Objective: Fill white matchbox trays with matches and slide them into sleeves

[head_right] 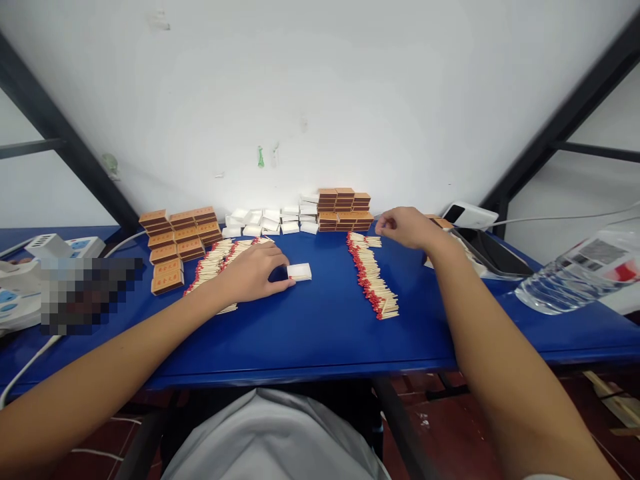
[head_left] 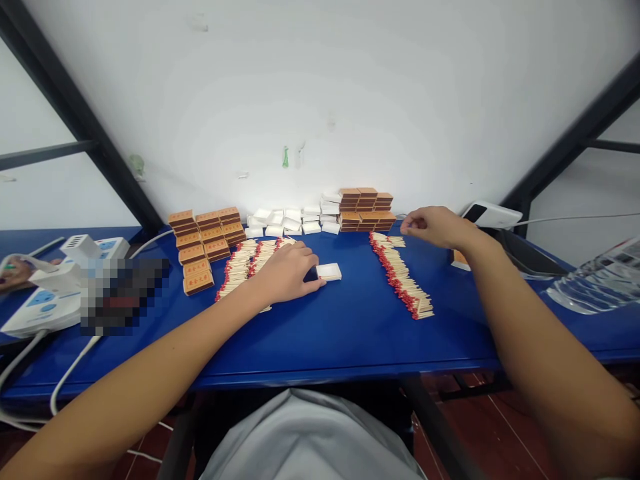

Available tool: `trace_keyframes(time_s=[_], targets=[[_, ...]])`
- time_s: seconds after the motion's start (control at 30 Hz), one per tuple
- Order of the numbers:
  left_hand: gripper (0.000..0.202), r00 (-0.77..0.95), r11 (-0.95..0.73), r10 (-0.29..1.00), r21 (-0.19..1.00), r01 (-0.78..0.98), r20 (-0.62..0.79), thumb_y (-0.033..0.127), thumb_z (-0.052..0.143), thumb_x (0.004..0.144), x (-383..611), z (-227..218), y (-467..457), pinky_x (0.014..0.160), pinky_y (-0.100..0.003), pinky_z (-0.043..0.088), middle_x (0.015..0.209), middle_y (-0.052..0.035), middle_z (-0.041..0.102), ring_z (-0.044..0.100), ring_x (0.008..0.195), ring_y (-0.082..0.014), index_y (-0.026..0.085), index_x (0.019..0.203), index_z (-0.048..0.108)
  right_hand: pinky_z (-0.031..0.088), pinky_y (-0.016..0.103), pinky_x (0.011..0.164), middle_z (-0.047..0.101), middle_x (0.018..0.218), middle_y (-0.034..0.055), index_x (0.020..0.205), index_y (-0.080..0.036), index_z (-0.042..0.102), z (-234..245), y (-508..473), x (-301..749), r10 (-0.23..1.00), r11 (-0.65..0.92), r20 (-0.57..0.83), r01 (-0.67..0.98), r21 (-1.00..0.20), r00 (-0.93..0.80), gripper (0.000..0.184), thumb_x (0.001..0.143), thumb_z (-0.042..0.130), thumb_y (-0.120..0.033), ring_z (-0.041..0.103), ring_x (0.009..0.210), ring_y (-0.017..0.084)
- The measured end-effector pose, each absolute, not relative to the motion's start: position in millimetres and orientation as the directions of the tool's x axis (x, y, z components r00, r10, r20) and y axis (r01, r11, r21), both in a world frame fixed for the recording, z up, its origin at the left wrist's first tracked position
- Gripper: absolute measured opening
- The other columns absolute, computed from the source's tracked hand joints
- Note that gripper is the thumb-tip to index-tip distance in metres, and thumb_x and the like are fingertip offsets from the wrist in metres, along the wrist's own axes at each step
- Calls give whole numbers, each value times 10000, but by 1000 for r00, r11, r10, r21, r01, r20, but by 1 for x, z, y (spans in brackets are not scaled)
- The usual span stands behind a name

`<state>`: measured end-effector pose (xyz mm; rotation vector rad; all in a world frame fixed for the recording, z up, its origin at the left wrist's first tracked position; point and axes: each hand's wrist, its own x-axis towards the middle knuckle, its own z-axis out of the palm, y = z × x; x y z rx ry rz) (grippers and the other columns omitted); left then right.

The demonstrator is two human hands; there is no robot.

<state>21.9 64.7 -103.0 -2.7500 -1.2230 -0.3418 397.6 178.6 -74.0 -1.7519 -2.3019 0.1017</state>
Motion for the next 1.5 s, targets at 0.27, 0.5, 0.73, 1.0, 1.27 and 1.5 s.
trace_keyframes(time_s=[0.27,0.5,0.73,1.0,1.27,1.5], targets=[[337,659,-677,712,-13,736,244,478,656,1021,22,-101,64,952,-441,517,1021,-119,740,668,1053,-305,157,1044,754,463,291,686,784,851,53,907,-203,822,-88,189,405,949,256,-98,916,-309,-298,243,806,784,-420,670,784,199],[328,655,-675,712,-10,738,253,475,664,1015,21,-102,64,941,-440,516,1032,-122,739,667,1054,-306,159,1029,751,480,308,706,790,865,106,941,-136,800,-90,191,407,937,262,-157,925,-277,-312,200,863,701,-291,663,788,201],[339,653,-669,717,-25,743,244,477,670,1016,22,-103,65,967,-457,516,1041,-127,746,672,1063,-311,149,1021,752,537,325,747,811,881,83,888,-197,808,-93,197,413,941,252,-153,928,-273,-301,207,787,759,-371,726,827,244],[327,659,-676,709,-22,737,251,470,669,1017,22,-102,64,949,-455,521,1023,-122,746,669,1048,-308,153,1020,750,572,341,806,844,960,66,844,-233,805,-94,199,415,939,264,-143,923,-279,-312,150,785,731,-350,764,934,275],[341,657,-678,708,-13,735,261,485,655,1023,21,-104,65,955,-456,516,1036,-123,746,670,1056,-310,158,1024,750,508,338,747,795,905,75,895,-217,759,-69,161,371,912,371,-3,831,-414,-409,350,868,716,-563,699,860,251],[296,664,-695,683,-9,719,306,456,682,1009,23,-107,65,954,-446,513,1029,-117,739,665,1063,-308,168,1037,745,421,315,670,697,857,57,934,-203,703,-69,103,283,722,633,77,611,-475,-688,329,937,676,-531,596,738,194]])
